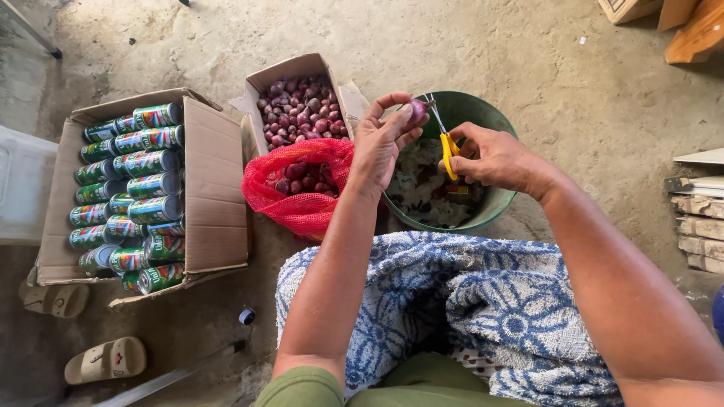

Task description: Trimming and peeling small red onions using a pair of scissors.

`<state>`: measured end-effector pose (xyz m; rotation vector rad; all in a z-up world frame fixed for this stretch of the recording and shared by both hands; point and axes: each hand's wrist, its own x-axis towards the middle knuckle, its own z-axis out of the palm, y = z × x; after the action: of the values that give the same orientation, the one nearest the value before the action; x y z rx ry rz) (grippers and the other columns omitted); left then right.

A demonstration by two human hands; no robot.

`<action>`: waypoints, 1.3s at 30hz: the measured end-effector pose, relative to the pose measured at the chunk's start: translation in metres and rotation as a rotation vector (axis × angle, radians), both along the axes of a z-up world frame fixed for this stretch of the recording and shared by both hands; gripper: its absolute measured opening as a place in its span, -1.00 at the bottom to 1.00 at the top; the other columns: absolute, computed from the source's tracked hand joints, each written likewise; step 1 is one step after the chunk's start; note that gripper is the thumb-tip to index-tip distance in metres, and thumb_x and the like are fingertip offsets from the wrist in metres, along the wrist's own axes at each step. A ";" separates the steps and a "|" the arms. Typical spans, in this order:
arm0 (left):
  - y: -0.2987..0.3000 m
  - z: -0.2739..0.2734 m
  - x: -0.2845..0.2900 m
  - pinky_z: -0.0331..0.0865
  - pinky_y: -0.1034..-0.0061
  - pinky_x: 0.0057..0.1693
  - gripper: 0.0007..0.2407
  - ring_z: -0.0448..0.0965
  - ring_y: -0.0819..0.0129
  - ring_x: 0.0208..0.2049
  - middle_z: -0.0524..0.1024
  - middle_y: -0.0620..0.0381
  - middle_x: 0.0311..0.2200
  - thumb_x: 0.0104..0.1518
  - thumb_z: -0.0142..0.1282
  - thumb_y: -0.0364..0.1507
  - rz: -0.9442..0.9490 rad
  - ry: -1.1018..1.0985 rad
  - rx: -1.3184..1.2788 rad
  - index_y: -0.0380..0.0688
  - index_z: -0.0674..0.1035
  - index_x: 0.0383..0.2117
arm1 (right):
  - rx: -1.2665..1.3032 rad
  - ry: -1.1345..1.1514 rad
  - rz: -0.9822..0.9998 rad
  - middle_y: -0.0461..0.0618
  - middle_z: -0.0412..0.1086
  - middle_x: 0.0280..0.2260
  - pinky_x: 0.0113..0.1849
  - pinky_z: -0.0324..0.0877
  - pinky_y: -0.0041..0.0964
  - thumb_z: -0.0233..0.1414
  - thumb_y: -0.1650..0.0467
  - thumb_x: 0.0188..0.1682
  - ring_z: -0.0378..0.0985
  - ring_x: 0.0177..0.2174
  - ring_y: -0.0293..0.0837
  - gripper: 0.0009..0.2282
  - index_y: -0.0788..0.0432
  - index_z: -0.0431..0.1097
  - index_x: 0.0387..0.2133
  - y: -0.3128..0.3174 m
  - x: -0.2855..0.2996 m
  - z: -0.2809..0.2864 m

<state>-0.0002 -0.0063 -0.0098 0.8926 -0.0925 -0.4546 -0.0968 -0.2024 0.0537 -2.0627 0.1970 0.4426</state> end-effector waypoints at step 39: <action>0.003 -0.002 0.003 0.61 0.49 -0.19 -0.85 0.72 0.26 -0.26 0.64 0.01 -0.26 0.23 0.13 -0.47 -0.075 0.112 0.128 -0.16 0.54 -0.11 | 0.341 0.212 -0.021 -0.01 0.51 -0.46 -0.54 0.40 -0.39 0.12 0.31 -0.03 0.51 -0.57 -0.25 -0.66 0.21 0.34 -0.04 -0.004 0.006 -0.014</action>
<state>0.0033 -0.0028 -0.0115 0.9899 0.0059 -0.5847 -0.0907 -0.2065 0.0401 -1.6782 0.2508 0.6361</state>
